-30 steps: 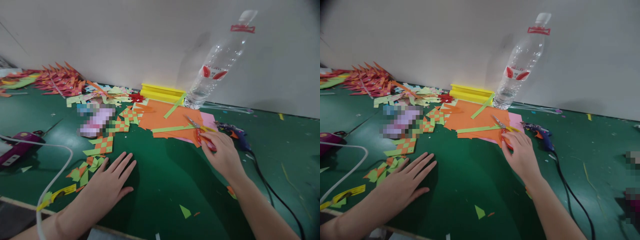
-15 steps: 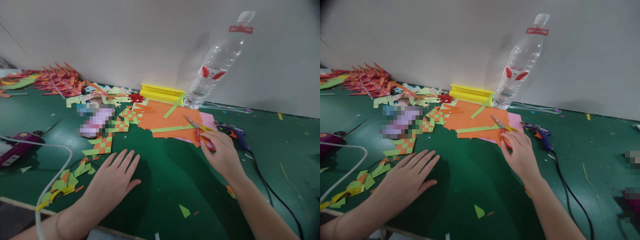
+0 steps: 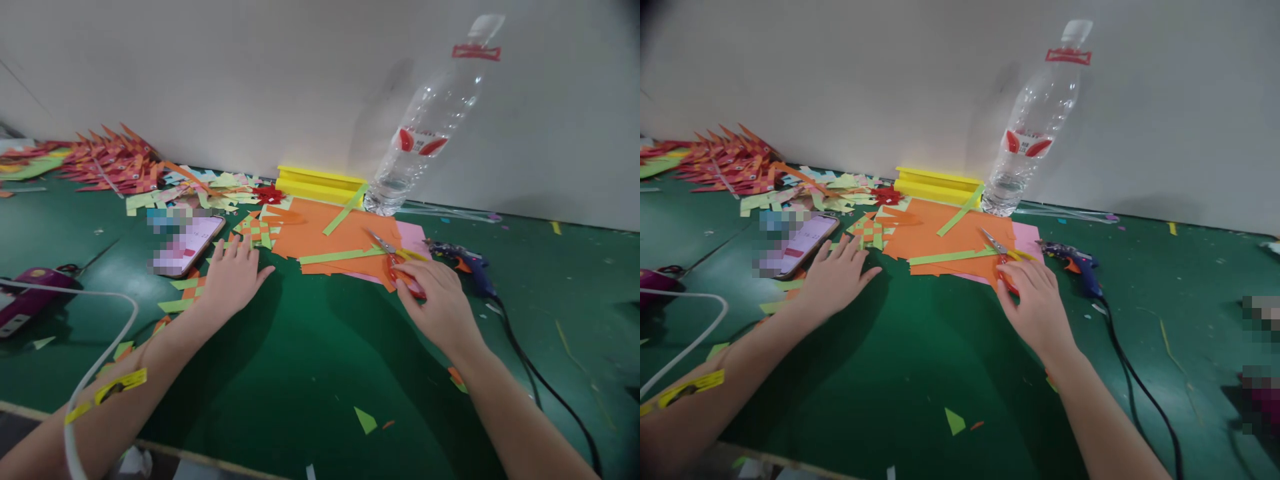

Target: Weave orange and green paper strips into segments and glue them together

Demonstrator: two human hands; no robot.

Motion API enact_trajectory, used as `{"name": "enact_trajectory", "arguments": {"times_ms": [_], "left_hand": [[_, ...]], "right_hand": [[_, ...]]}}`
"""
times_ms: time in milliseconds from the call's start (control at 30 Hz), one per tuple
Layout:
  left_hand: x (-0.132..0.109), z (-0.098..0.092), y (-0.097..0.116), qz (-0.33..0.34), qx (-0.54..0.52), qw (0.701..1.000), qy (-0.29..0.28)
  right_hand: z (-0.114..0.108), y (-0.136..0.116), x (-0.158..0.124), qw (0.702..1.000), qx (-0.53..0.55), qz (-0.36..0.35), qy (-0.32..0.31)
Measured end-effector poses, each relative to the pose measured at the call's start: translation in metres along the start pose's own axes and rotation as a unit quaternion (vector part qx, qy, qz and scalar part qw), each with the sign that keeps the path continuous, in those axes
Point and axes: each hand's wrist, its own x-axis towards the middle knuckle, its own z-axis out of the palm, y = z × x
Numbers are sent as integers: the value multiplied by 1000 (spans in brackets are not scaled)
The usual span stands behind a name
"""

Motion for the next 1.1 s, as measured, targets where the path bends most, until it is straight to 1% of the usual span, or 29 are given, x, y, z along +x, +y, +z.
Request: {"name": "enact_trajectory", "arguments": {"times_ms": [133, 267, 367, 500, 667, 800, 867, 967, 1033, 1100], "left_hand": [[-2, 9, -7, 2, -21, 1000, 10], [-4, 11, -10, 7, -46, 999, 21], [-5, 8, -9, 9, -49, 998, 32], [-7, -1, -3, 23, -69, 996, 56], [-8, -12, 4, 52, -143, 986, 66], [-8, -12, 3, 48, -197, 977, 73], [-7, -8, 2, 41, -185, 979, 75], [-8, -2, 2, 40, -147, 987, 57], [-9, 0, 3, 49, -134, 989, 42], [-10, -1, 5, 58, -135, 988, 40]], "right_hand": [[0, -1, 0, 1000, 0, 0, 2], [0, -1, 0, 1000, 2, 2, 2], [0, -1, 0, 1000, 1, -1, 6], [-1, -2, 1, 1000, -3, -8, 15], [-1, -2, 1, 1000, -3, -11, 14], [-1, -2, 0, 1000, -2, -12, 17], [-1, -2, 0, 1000, 0, -9, 13], [-1, -2, 0, 1000, 0, -4, 8], [0, -1, 0, 1000, 0, -3, 8], [0, -1, 0, 1000, 1, -3, 9]]}}
